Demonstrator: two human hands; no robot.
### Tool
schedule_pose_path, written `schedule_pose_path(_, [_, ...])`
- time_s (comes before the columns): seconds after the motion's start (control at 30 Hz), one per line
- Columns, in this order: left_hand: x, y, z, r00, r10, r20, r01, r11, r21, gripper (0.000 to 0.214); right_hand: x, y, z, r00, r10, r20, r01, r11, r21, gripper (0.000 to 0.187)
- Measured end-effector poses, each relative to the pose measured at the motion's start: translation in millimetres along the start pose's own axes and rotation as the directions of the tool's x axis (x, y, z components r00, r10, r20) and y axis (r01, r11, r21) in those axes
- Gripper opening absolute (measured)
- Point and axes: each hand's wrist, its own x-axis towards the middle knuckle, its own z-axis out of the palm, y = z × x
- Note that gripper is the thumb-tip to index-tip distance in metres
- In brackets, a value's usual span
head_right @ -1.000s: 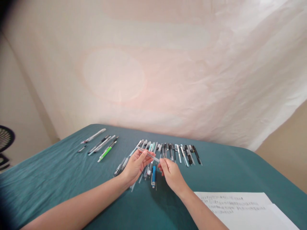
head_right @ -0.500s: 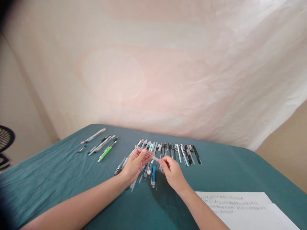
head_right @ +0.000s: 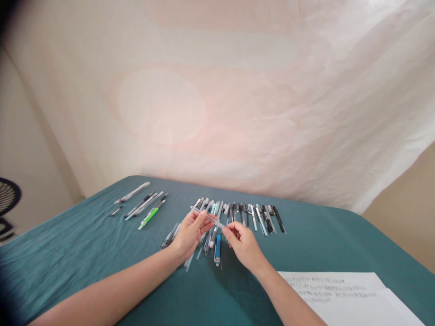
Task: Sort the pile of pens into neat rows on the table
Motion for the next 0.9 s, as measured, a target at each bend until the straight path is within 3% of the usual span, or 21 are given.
schedule_pose_path(0.13, [-0.3,-1.0,-0.7,1.0,0.01,0.001,-0.01,1.0,0.027,0.022,0.5,3.1,1.3,0.997,0.068,0.028,-0.068,0.997,0.028,0.043])
schedule_pose_path(0.33, [0.0,-1.8,-2.0,1.0,0.02,-0.012,-0.02,0.999,0.035,0.023,0.9,6.1,1.1,1.0,0.028,0.009,-0.028,1.0,-0.003,0.033])
schedule_pose_path(0.5, [0.8,-1.6,-2.0,1.0,0.013,-0.023,-0.012,0.998,0.056,0.023,1.9,7.7,2.7,0.991,0.109,0.078,-0.113,0.993,0.044,0.045])
schedule_pose_path(0.73, [1.5,-3.4,-2.9,0.999,0.018,-0.036,-0.016,0.999,0.05,0.023,1.6,7.6,1.6,0.999,0.035,0.036,-0.034,0.999,-0.023,0.029])
schedule_pose_path(0.9, [2.1,-3.3,-4.5,0.999,0.032,-0.041,-0.03,0.998,0.049,0.024,0.7,6.5,3.1,0.992,0.083,0.098,-0.087,0.996,0.032,0.037])
